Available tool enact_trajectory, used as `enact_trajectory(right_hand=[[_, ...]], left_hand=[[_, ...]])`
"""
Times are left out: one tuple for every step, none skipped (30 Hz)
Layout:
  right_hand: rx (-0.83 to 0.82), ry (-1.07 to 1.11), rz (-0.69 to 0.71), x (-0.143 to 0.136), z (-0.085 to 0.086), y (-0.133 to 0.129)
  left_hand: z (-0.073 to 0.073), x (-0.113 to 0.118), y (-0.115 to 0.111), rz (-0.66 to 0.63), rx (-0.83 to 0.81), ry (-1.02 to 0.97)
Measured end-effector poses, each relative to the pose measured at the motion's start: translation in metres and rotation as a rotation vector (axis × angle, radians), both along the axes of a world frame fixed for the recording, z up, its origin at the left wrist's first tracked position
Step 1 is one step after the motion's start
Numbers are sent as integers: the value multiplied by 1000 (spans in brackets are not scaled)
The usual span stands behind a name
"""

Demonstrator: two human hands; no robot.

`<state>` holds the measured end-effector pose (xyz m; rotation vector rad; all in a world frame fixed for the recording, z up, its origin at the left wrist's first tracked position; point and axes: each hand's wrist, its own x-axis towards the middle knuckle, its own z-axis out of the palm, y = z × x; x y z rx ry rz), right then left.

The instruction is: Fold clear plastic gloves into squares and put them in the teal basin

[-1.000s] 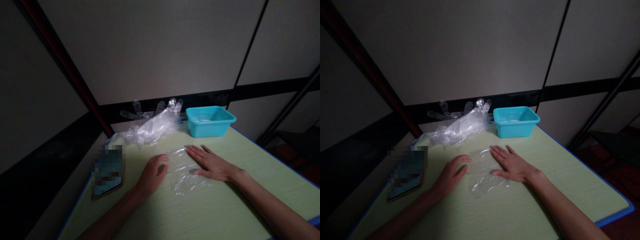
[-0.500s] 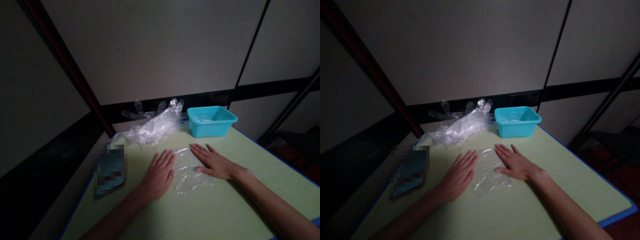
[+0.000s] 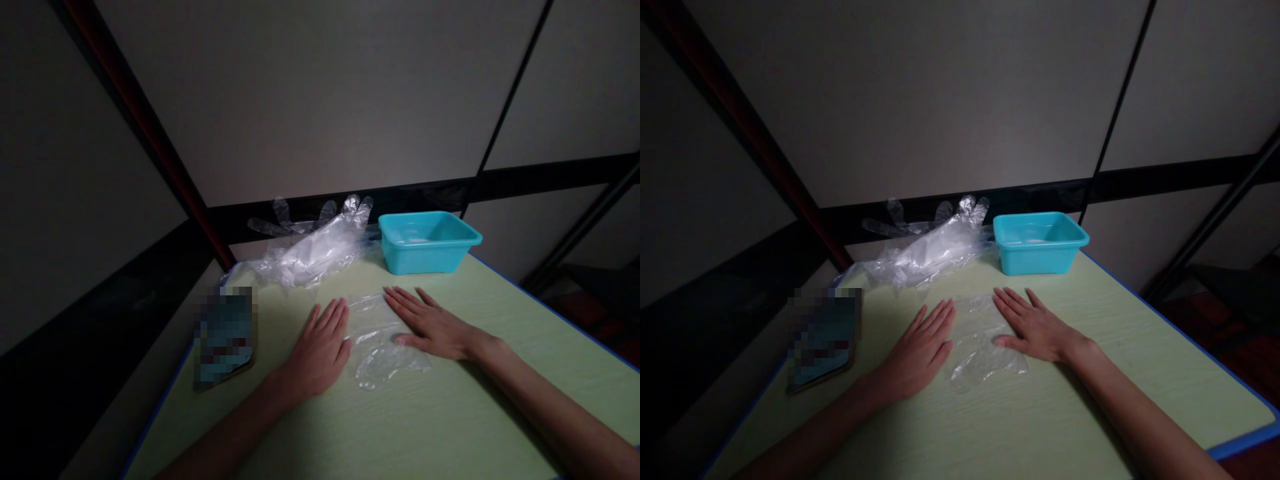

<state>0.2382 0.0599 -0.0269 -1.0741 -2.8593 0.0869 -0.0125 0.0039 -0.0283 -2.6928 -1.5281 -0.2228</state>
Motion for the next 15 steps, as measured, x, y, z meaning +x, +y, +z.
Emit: enact_trajectory(right_hand=[[1,4,2,0,0,0],[0,6,5,0,0,0],[-2,4,9,0,1,0],[-2,2,11,0,0,0],[-1,0,11,0,0,0],[1,-1,11,0,0,1],[4,-1,11,1,-1,1],[8,0,10,1,-2,1],[12,1,10,1,-3,1],[16,2,10,2,-4,2],[22,4,11,2,-4,2],[27,8,13,2,-5,2],[32,13,15,2,-5,2],[35,17,17,2,-5,2],[35,21,17,1,-5,2]], left_hand=[[0,0,0,1,1,5],[-1,0,0,1,2,10],[-1,-1,1,3,2,15],[-1,-1,1,5,2,19],[0,-1,1,6,1,22],[0,-1,1,6,-2,25],[0,-1,1,7,-7,27],[1,-1,0,7,-11,30],[2,-1,0,8,-15,33],[2,0,0,8,-20,39],[2,0,0,11,-25,44],[3,0,0,16,-29,51],[3,1,0,23,-34,57],[2,1,0,33,-38,61],[2,1,0,43,-43,61]])
